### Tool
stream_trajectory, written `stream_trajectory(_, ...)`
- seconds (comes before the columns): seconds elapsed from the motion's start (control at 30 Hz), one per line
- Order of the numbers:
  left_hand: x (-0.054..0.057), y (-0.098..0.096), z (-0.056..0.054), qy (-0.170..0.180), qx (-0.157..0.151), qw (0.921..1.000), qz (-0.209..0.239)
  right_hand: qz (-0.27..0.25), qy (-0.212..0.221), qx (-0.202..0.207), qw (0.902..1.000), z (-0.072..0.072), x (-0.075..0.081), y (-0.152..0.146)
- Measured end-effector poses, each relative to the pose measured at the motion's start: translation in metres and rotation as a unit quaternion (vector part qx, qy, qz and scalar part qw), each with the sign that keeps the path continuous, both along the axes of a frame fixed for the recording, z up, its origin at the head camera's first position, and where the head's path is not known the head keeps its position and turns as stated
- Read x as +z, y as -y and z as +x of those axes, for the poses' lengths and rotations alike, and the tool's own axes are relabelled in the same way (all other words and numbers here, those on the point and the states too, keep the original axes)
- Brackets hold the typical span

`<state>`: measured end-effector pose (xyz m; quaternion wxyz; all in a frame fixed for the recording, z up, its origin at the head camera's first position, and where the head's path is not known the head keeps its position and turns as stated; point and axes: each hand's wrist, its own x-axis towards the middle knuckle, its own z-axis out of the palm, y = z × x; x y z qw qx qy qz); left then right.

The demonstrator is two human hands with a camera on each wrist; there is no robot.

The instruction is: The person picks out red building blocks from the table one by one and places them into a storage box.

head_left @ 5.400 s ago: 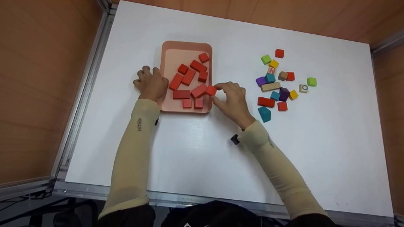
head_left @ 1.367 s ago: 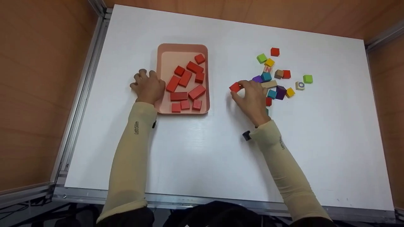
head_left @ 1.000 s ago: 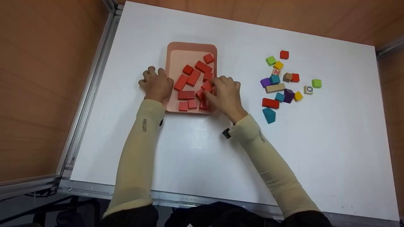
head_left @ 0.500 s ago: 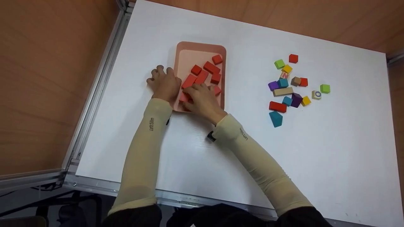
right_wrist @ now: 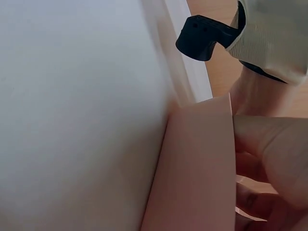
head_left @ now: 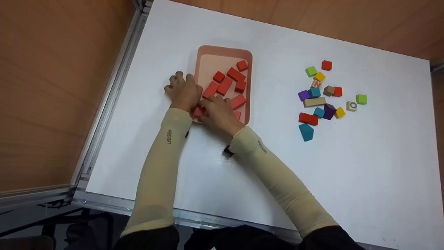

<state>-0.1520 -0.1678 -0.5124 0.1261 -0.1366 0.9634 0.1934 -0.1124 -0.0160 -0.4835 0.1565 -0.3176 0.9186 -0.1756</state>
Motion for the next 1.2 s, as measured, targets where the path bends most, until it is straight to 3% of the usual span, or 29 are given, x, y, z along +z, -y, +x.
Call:
stream_trajectory(0.2,0.001,0.000,-0.001,0.011,-0.001,0.9999,0.002,-0.025,0.011,-0.006,0.9996,-0.002,0.003,-0.007)
stream_trajectory(0.47,0.003,0.000,0.000,0.008,-0.008,0.9999,0.007,-0.055,-0.045,-0.046,0.9964,-0.015,0.018,-0.048)
stream_trajectory(0.7,0.003,0.003,0.002,0.011,-0.014,0.9996,0.020,-0.050,-0.057,-0.134,0.9880,-0.043,0.032,-0.109)
stream_trajectory(0.93,-0.002,0.017,0.007,0.001,0.000,0.9997,0.025,-0.045,-0.058,-0.200,0.9769,-0.075,0.037,-0.173)
stream_trajectory(1.2,-0.002,0.030,0.010,0.005,0.012,0.9994,0.031,-0.006,-0.014,-0.315,0.9490,-0.101,0.040,-0.242)
